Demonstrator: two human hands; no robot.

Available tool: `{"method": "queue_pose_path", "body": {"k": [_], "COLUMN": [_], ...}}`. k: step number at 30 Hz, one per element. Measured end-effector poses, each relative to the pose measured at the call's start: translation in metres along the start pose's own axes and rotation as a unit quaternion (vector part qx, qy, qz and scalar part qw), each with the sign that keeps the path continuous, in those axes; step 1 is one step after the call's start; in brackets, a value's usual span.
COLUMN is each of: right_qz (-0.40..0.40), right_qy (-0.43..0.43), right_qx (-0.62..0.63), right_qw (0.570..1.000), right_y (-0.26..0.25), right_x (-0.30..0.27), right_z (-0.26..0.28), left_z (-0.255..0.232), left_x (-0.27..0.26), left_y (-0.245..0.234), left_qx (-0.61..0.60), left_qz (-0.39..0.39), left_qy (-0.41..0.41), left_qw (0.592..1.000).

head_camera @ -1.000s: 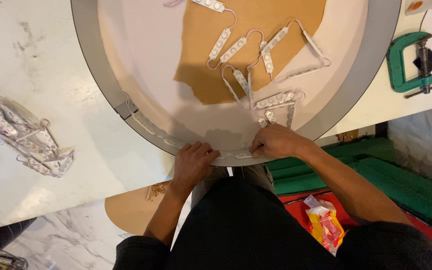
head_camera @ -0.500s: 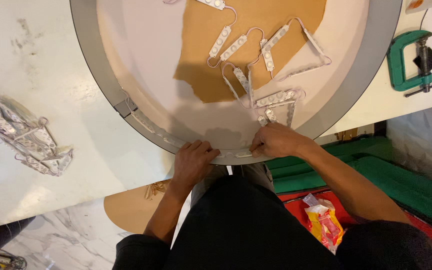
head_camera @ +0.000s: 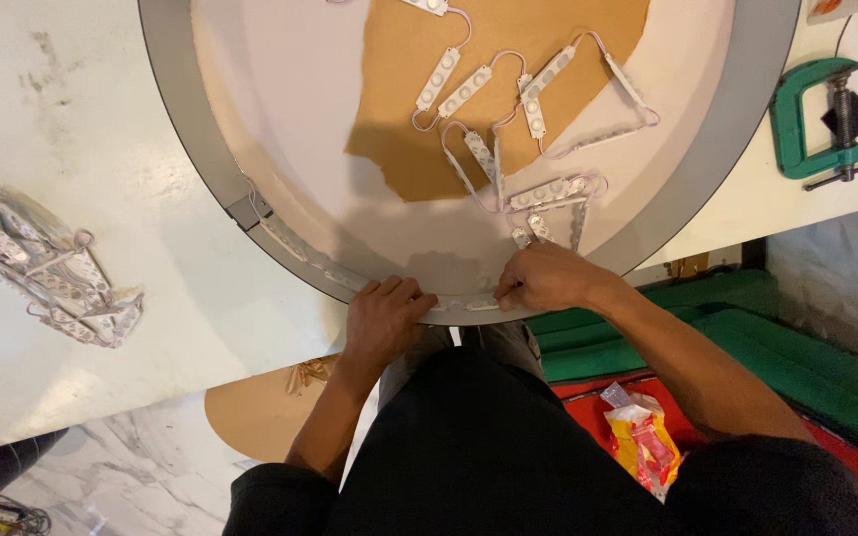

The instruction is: The person places multiple LED light strips onto a circular frame, arranging them along the inner edge. The person handles the strips one at a time, positioning them carefully around the perimeter of the frame.

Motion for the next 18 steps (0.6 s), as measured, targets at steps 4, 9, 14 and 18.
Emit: {"method": "queue_pose_path", "body": {"k": [4,9,14,18], "right_qz": [-0.003,0.005,0.027,0.012], "right_qy": [0.006,-0.002,-0.017,-0.003], "right_qx": [0.033,0.013,-0.05,0.003], "right_qw": [0.999,1.0,0.998,1.0], "right_y": [-0.001,-0.001,-0.001,-0.001], "right_x": [-0.005,-0.001,-0.003,-0.008], "right_z": [0.004,0.0,0.003,0.006], "left_z": [0.0,0.0,0.001,0.001], "left_x": [-0.002,-0.001,-0.004,-0.003], "left_y": [0.002,-0.001,0.004,0.005], "left_qx": [-0.007,0.003,0.006,0.0], "left_qz": [-0.018,-0.026,-0.013,-0.001], "left_qy": [-0.004,-0.005,-0.001,-0.01], "left_qw": [1.0,1.0,1.0,1.0]}}
Point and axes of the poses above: each hand's wrist, its own x-axis towards the middle knuckle, its own y-axis out of the palm, z = x × y, the point moved 4 cm from there along x, towards the middle knuckle, and after that the axes turned 15 degrees about x, right-handed, at the moved point
